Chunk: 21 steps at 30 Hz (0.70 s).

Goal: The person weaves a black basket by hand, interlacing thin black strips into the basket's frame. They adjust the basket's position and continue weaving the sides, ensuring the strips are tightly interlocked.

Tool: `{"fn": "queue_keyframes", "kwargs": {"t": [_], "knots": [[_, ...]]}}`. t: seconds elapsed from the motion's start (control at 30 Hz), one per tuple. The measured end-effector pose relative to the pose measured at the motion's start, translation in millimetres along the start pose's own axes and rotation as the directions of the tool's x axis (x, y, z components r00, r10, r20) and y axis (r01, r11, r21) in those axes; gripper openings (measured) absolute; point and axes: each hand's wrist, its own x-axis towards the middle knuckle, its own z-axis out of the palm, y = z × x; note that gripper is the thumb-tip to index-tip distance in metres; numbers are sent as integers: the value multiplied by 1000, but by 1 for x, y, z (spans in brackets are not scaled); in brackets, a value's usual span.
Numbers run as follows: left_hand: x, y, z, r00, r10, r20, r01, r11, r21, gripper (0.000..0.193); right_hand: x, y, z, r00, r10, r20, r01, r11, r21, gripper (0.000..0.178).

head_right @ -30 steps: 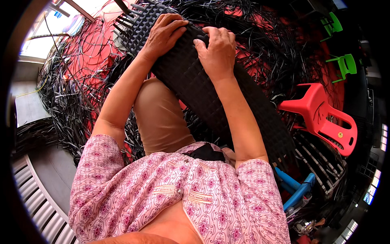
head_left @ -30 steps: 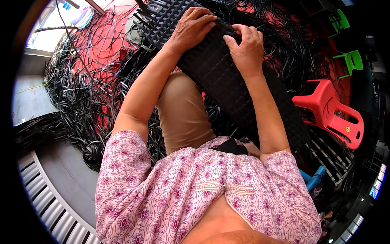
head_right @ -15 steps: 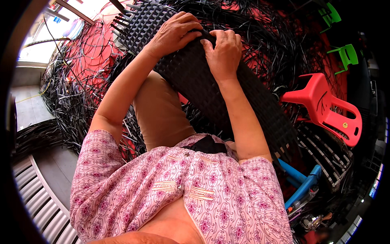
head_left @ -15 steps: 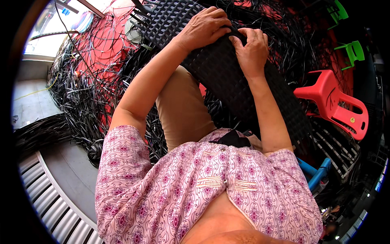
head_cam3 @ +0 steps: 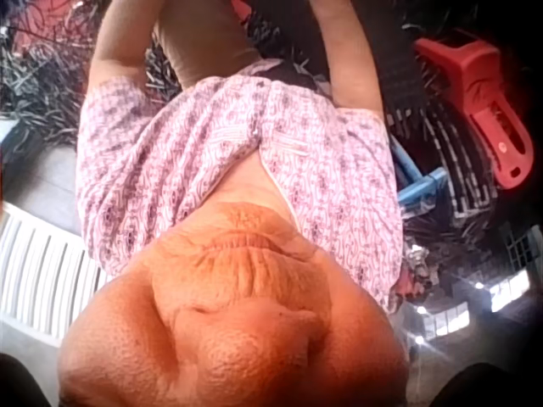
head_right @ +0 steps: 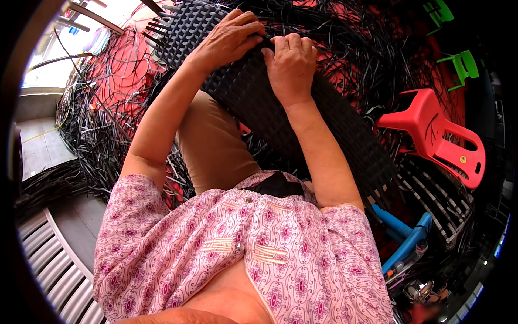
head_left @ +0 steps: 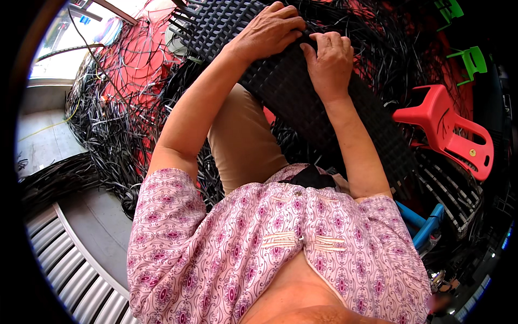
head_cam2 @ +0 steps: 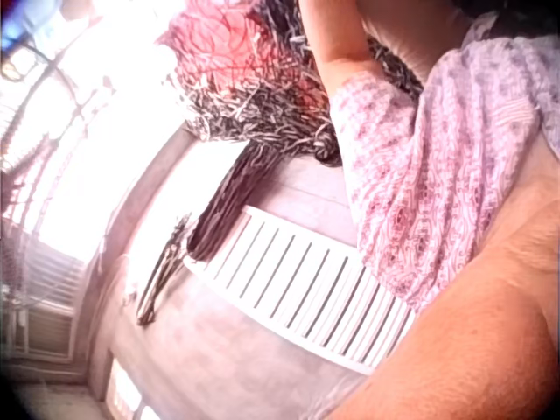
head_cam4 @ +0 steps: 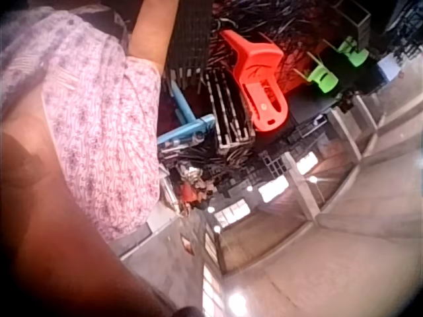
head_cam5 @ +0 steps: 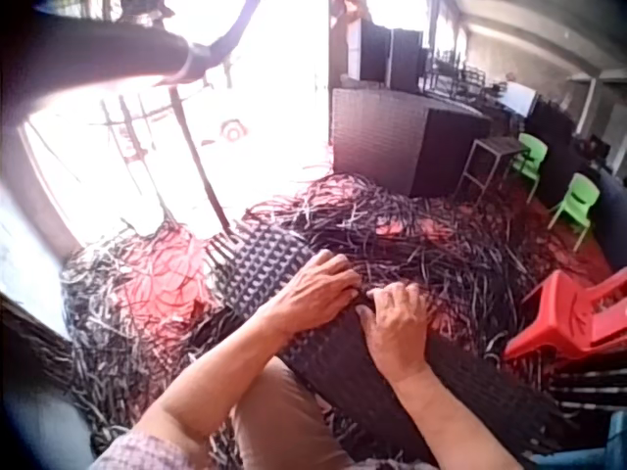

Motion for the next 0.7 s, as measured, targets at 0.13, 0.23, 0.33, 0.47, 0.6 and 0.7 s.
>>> {"fn": "queue_keyframes", "kwargs": {"t": [0.13, 0.23, 0.33, 0.47, 0.6, 0.7], "knots": [[-4, 5, -6, 991, -90, 95, 94, 995, -38, 13, -10, -6, 0, 997, -73, -15, 70, 988, -140, 28], [-10, 4, -2, 995, -93, 21, 94, 994, -58, 22, -9, -1, 0, 997, -63, -33, 57, 989, -139, 28], [-14, 8, 5, 999, -41, -33, 42, 999, 21, 22, -9, 3, 0, 999, -49, -17, 46, 991, -124, 28], [-39, 32, 7, 994, -92, 59, 82, 985, 150, 45, -11, 2, 1, 999, -28, -44, 26, 998, -60, 29], [-56, 46, 13, 979, -172, 104, 153, 973, 175, 59, -10, 6, -4, 1000, -12, -17, 12, 1000, 4, 30], [-59, 64, 14, 968, -231, 100, 205, 953, 221, 61, -11, 7, -8, 1000, -4, 5, 3, 999, 37, 31]]}}
